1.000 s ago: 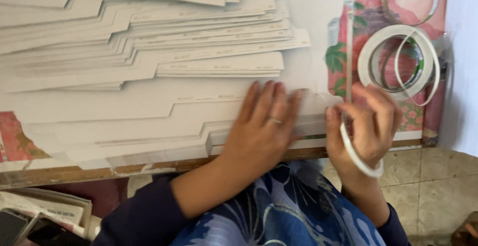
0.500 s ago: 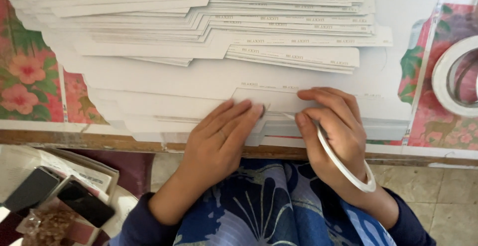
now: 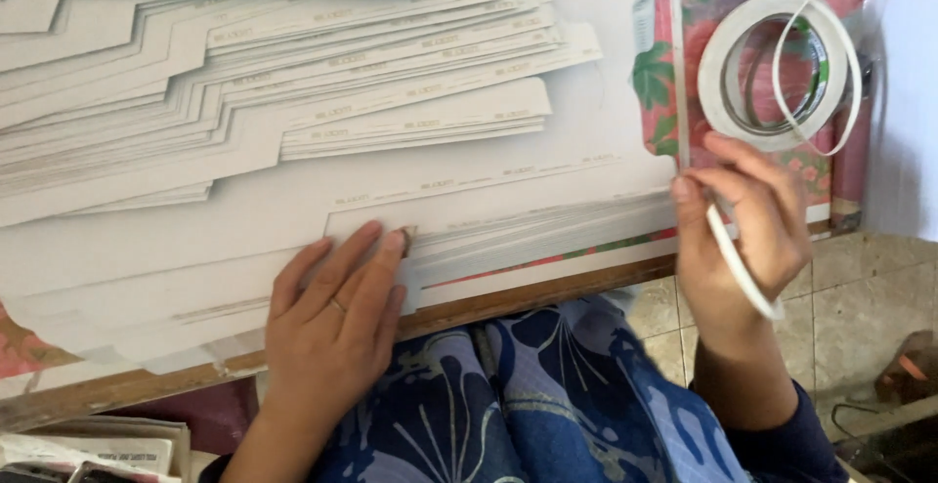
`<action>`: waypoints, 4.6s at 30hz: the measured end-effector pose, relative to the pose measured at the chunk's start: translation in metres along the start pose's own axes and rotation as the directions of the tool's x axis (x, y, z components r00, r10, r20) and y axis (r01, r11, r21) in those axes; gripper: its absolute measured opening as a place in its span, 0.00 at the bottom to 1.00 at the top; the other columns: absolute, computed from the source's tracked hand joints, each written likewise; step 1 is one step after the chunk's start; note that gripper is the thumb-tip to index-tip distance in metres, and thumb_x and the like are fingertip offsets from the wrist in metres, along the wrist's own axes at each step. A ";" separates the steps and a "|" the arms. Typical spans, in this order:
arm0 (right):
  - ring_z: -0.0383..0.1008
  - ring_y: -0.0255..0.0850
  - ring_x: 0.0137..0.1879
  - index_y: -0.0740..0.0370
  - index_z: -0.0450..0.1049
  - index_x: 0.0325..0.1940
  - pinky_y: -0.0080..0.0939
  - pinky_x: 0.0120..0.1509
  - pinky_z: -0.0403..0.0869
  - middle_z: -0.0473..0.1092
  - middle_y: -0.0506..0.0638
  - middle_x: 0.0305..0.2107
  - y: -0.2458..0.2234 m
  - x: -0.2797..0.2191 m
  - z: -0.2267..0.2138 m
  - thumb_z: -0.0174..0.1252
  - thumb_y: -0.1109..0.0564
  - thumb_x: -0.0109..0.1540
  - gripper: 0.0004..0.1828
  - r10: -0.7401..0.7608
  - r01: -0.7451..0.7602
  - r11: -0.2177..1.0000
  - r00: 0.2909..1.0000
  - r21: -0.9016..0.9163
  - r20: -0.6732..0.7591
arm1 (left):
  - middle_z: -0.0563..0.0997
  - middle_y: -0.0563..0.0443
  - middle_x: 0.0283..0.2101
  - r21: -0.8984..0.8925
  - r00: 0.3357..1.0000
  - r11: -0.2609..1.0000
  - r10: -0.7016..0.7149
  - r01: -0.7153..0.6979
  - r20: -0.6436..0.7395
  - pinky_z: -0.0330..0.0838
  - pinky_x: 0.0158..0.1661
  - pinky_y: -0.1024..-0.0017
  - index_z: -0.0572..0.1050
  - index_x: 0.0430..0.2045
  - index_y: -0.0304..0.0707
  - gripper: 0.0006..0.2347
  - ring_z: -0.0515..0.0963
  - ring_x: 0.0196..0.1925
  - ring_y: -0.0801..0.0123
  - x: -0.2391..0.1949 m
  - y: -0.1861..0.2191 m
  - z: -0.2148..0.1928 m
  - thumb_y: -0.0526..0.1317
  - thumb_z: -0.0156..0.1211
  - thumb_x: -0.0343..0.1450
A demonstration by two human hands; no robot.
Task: The person repeatedly applies a strip of white tape to the edge of a stack of white paper sheets on a table. They smooth the tape with their fingers, then move to the next sheet and repeat the process. The camera remains in a fixed overhead position throughout.
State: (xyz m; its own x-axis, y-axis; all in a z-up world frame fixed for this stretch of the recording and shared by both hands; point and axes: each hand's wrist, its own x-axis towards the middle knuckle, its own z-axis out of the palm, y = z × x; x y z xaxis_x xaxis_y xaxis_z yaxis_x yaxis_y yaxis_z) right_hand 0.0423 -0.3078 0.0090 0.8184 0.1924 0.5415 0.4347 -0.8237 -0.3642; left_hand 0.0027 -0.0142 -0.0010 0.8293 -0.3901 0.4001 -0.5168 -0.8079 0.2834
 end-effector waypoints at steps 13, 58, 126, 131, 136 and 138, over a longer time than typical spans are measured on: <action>0.70 0.55 0.47 0.73 0.71 0.35 0.50 0.56 0.68 0.69 0.63 0.41 0.017 0.003 -0.006 0.58 0.65 0.65 0.06 0.056 -0.057 0.998 0.997 0.010 0.060 | 0.77 0.36 0.53 -0.366 0.972 0.901 0.229 -0.232 -0.051 0.68 0.62 0.58 0.60 0.59 0.28 0.17 0.77 0.56 0.54 0.092 0.084 0.066 0.29 0.40 0.74; 0.68 0.56 0.48 0.75 0.68 0.29 0.51 0.58 0.67 0.67 0.65 0.38 -0.062 0.009 0.012 0.45 0.59 0.65 0.15 0.030 -0.094 0.941 0.981 0.327 0.193 | 0.75 0.36 0.52 -0.224 0.991 0.975 -0.019 -0.011 -0.132 0.67 0.61 0.54 0.68 0.53 0.39 0.12 0.75 0.58 0.48 0.043 0.031 0.032 0.34 0.50 0.75; 0.73 0.49 0.41 0.74 0.69 0.32 0.41 0.47 0.70 0.72 0.61 0.34 0.023 0.035 0.000 0.51 0.69 0.66 0.08 0.103 -0.198 0.909 0.959 0.367 0.264 | 0.76 0.54 0.56 -0.087 0.981 0.977 0.193 -0.196 -0.034 0.70 0.56 0.66 0.65 0.56 0.30 0.16 0.77 0.57 0.66 0.097 0.057 0.056 0.26 0.39 0.74; 0.73 0.49 0.40 0.74 0.71 0.35 0.42 0.46 0.70 0.72 0.61 0.35 0.018 0.031 -0.002 0.56 0.73 0.63 0.03 0.080 -0.138 0.958 0.971 0.251 0.227 | 0.80 0.56 0.53 0.036 0.978 0.978 0.207 -0.207 -0.009 0.70 0.56 0.65 0.64 0.59 0.43 0.18 0.78 0.56 0.65 0.094 0.062 0.059 0.29 0.39 0.74; 0.72 0.53 0.40 0.75 0.69 0.31 0.46 0.48 0.70 0.71 0.62 0.33 0.019 0.028 0.001 0.60 0.74 0.62 0.07 0.012 -0.041 0.981 0.988 0.188 0.155 | 0.75 0.49 0.53 -0.048 0.985 0.984 0.172 -0.172 -0.021 0.70 0.57 0.63 0.64 0.58 0.39 0.17 0.76 0.57 0.57 0.094 0.062 0.054 0.29 0.39 0.73; 0.72 0.52 0.40 0.73 0.68 0.29 0.45 0.47 0.70 0.71 0.62 0.33 0.019 0.028 0.001 0.61 0.72 0.62 0.09 0.027 -0.057 0.981 0.987 0.187 0.157 | 0.72 0.43 0.52 -0.066 0.987 0.987 0.141 -0.146 -0.071 0.75 0.55 0.62 0.66 0.56 0.33 0.15 0.76 0.55 0.51 0.094 0.066 0.054 0.30 0.35 0.76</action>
State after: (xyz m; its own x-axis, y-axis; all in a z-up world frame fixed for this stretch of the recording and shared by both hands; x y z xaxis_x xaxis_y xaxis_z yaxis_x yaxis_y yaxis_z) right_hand 0.0737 -0.3175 0.0168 0.8786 0.2512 0.4060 0.4503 -0.7190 -0.5295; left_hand 0.0581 -0.1278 0.0077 0.7306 -0.4681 0.4971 -0.6455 -0.7110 0.2791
